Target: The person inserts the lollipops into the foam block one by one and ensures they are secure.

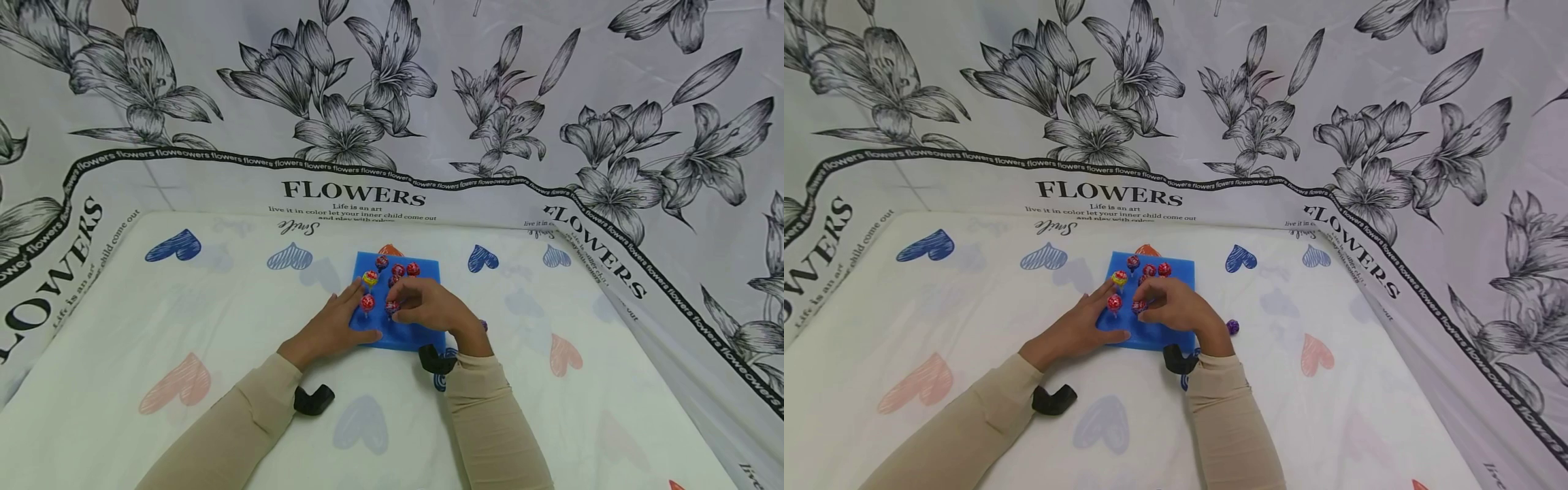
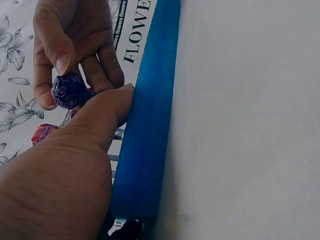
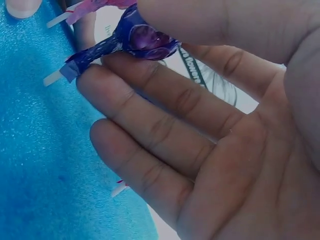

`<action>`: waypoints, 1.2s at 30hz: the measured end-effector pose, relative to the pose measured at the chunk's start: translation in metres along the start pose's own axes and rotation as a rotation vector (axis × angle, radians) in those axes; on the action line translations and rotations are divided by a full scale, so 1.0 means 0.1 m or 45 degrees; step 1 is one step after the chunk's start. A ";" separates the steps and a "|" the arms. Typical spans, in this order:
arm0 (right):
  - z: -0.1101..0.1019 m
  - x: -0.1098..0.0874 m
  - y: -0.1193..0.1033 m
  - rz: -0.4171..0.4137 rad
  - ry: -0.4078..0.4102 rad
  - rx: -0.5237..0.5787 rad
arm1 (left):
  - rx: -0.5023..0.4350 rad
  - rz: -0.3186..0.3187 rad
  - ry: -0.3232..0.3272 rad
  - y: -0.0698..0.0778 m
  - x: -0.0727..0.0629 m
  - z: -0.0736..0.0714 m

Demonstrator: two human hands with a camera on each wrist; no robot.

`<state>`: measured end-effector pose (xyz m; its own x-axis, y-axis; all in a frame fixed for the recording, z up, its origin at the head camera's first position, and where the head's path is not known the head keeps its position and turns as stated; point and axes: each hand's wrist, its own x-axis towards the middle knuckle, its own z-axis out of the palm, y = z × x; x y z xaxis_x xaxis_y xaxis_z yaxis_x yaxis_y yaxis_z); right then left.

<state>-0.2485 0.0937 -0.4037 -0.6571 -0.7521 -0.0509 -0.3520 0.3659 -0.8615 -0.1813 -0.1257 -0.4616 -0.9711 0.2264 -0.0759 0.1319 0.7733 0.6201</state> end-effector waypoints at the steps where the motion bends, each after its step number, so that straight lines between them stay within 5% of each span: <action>1: 0.00 0.00 0.00 0.002 -0.003 -0.010 | -0.002 -0.001 0.000 0.00 0.00 0.00; 22: -0.30 -0.46 -0.44 -0.024 0.107 -0.237 | -0.010 -0.001 -0.002 -0.01 0.00 0.00; 36: -0.59 -0.79 -0.42 -0.024 0.256 -0.263 | -0.024 0.029 0.014 -0.02 0.00 0.01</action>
<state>-0.2212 0.1706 -0.3335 -0.7610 -0.6435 0.0827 -0.4799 0.4725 -0.7392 -0.1809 -0.1269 -0.4641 -0.9699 0.2377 -0.0531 0.1506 0.7567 0.6362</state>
